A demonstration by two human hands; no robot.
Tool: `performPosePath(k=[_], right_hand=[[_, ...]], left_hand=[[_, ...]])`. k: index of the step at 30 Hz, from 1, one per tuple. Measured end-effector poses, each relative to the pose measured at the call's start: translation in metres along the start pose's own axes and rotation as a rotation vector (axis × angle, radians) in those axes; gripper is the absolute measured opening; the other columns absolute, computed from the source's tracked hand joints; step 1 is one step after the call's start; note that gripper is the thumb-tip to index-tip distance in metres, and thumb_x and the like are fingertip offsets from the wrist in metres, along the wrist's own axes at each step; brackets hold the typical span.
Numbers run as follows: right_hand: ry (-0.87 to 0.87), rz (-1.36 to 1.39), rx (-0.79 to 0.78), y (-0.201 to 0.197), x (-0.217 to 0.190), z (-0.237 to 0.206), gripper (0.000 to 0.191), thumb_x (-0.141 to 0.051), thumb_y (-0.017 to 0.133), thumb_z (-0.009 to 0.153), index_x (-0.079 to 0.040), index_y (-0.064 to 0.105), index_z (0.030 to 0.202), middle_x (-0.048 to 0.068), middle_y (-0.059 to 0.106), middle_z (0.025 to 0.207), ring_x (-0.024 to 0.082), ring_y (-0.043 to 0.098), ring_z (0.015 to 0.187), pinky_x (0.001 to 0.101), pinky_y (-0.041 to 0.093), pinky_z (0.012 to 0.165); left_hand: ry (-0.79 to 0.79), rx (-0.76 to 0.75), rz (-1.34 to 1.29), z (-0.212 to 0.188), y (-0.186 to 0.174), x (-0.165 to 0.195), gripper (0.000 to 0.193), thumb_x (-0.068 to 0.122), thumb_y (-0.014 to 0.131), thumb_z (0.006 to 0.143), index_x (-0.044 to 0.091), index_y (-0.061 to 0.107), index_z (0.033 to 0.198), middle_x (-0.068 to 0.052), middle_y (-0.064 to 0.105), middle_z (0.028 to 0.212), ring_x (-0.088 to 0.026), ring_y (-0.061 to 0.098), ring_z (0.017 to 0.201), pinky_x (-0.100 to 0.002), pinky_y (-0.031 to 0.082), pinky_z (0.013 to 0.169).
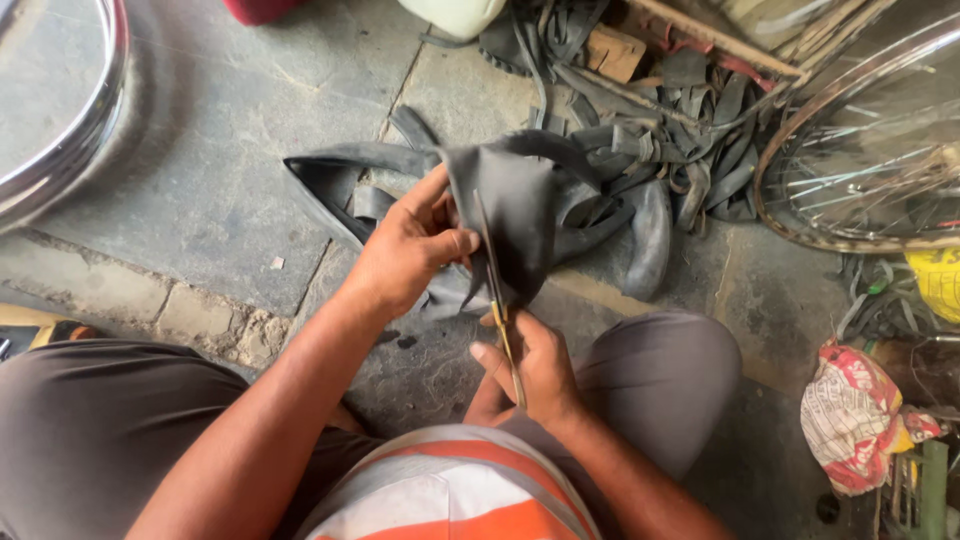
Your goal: The person sits cross-legged on the floor of a bicycle repair shop and cuts old rubber inner tubes into strips with scissors. They hold each tube taut with one hand, cut along its length, and set the cut pieces aside with the other discarded tubes on the floor.
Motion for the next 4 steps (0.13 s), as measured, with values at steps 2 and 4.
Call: performPosePath(k=[2,4], right_hand=[[-0.078,0.060,0.011,0.006,0.002,0.003,0.033,-0.021,0.080,0.085,-0.003,0.067,0.109,0.006,0.069,0.080,0.014,0.064,0.071,0.0296,0.053,0.068],[-0.122,0.094,0.012,0.014,0.007,0.001,0.033,-0.021,0.080,0.086,-0.002,0.067,0.109,0.006,0.071,0.087,0.014,0.066,0.078,0.0293,0.054,0.072]], left_hand=[[-0.057,0.017,-0.088,0.003,-0.002,-0.003,0.070,-0.012,0.061,0.086,0.008,0.049,0.151,-0.004,0.065,0.109,-0.014,0.063,0.091,-0.030,0.053,0.075],[-0.091,0.059,-0.166,0.001,-0.007,-0.013,0.073,-0.011,0.059,0.086,0.014,0.046,0.154,-0.004,0.064,0.114,-0.014,0.062,0.094,-0.030,0.053,0.076]])
Point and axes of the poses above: each hand's wrist, its own z-axis towards the middle knuckle, its own y-axis out of the palm, x = y × z, the point moved 1 cm from there along z, towards the middle knuckle
